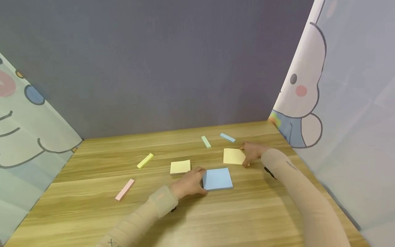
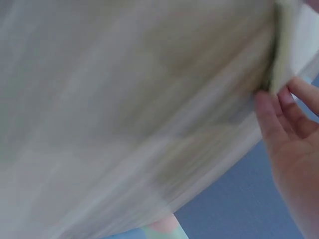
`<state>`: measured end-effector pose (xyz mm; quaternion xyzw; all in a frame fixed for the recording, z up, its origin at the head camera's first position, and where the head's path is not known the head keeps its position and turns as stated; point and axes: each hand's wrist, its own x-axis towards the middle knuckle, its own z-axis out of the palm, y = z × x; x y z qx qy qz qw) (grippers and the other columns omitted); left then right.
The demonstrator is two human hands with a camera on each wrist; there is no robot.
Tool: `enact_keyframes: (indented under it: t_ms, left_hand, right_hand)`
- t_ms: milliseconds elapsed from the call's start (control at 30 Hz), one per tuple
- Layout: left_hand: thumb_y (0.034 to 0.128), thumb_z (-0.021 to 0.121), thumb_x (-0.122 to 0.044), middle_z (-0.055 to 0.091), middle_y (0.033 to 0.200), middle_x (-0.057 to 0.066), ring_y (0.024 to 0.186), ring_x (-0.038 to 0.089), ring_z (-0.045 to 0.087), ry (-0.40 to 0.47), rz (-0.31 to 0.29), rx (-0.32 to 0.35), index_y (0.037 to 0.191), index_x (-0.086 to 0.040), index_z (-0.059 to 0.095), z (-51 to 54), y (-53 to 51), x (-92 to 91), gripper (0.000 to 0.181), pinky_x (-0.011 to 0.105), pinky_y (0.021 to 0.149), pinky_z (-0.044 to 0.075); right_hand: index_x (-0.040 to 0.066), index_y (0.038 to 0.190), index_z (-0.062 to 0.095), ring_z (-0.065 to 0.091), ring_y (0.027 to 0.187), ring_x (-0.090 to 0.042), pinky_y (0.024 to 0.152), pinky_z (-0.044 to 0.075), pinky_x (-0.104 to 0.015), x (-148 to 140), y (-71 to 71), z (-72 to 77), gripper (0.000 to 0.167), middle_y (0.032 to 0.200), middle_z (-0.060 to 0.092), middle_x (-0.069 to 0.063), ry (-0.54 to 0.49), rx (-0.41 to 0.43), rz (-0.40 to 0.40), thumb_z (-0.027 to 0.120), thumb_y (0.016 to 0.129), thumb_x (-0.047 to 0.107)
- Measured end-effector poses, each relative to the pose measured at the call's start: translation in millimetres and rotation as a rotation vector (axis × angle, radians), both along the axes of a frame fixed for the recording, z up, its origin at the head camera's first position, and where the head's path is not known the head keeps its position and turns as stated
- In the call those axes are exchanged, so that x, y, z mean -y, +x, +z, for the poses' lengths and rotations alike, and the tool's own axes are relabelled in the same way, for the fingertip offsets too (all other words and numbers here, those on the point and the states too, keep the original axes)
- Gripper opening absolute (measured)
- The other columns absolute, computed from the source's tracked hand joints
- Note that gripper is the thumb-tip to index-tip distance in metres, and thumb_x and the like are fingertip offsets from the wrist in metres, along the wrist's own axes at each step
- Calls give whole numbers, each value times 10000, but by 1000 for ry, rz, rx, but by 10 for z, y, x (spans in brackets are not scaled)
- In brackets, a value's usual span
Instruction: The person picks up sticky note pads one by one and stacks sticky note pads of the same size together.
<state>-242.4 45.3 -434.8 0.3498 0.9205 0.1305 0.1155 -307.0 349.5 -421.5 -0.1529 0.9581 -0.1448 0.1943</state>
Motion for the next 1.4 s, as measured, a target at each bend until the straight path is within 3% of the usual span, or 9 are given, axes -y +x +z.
enact_keyframes:
  t_ms: [167, 367, 667, 900, 1167, 1400]
  left_hand:
    - [709, 771, -375, 445, 1364, 131, 1211, 262, 475, -10, -3, -7, 1287, 22, 468, 25, -21, 8, 764, 316, 990, 431]
    - [720, 769, -353, 431, 1376, 135, 1223, 265, 466, 3, 9, 12, 1301, 30, 452, 23, -9, 0, 764, 308, 1000, 422]
    - [723, 766, -357, 427, 1382, 134, 1239, 269, 448, 4, 16, 18, 1307, 27, 449, 9, 1, -12, 768, 324, 1011, 412]
    - [708, 772, -376, 428, 1382, 124, 1241, 260, 445, -13, 16, 12, 1305, 14, 453, -18, -8, -8, 782, 324, 1008, 415]
    - [706, 772, -375, 416, 1394, 135, 1259, 271, 428, -14, 18, 16, 1315, 22, 439, 11, 3, -12, 801, 337, 1019, 404]
    - [710, 768, -373, 409, 1398, 129, 1257, 268, 430, -18, 25, 27, 1326, 18, 427, -4, 13, -13, 805, 328, 1014, 409]
  right_hand:
    - [-33, 1306, 445, 469, 1095, -398, 843, 459, -510, 19, 33, -5, 836, 1319, 358, -288, 21, -74, -25, 767, 616, 313]
    - [-46, 1261, 481, 503, 977, -300, 798, 481, -451, 60, 38, -10, 819, 1211, 442, -219, 29, -130, -11, 769, 589, 323]
    - [-29, 1222, 518, 502, 981, -295, 779, 480, -424, 38, 50, -39, 742, 1205, 457, -225, 13, -169, -8, 757, 614, 325]
    - [-40, 1206, 526, 496, 943, -273, 766, 473, -412, 37, 69, -29, 731, 1170, 461, -209, 8, -150, -9, 765, 604, 299]
    - [-71, 1247, 479, 422, 1130, -413, 903, 421, -557, 33, 88, -33, 796, 1225, 404, -225, 16, -110, -11, 758, 602, 304]
    - [-92, 1303, 404, 374, 1179, -441, 934, 385, -577, 10, 77, -77, 983, 1288, 353, -251, -3, -76, -16, 798, 602, 475]
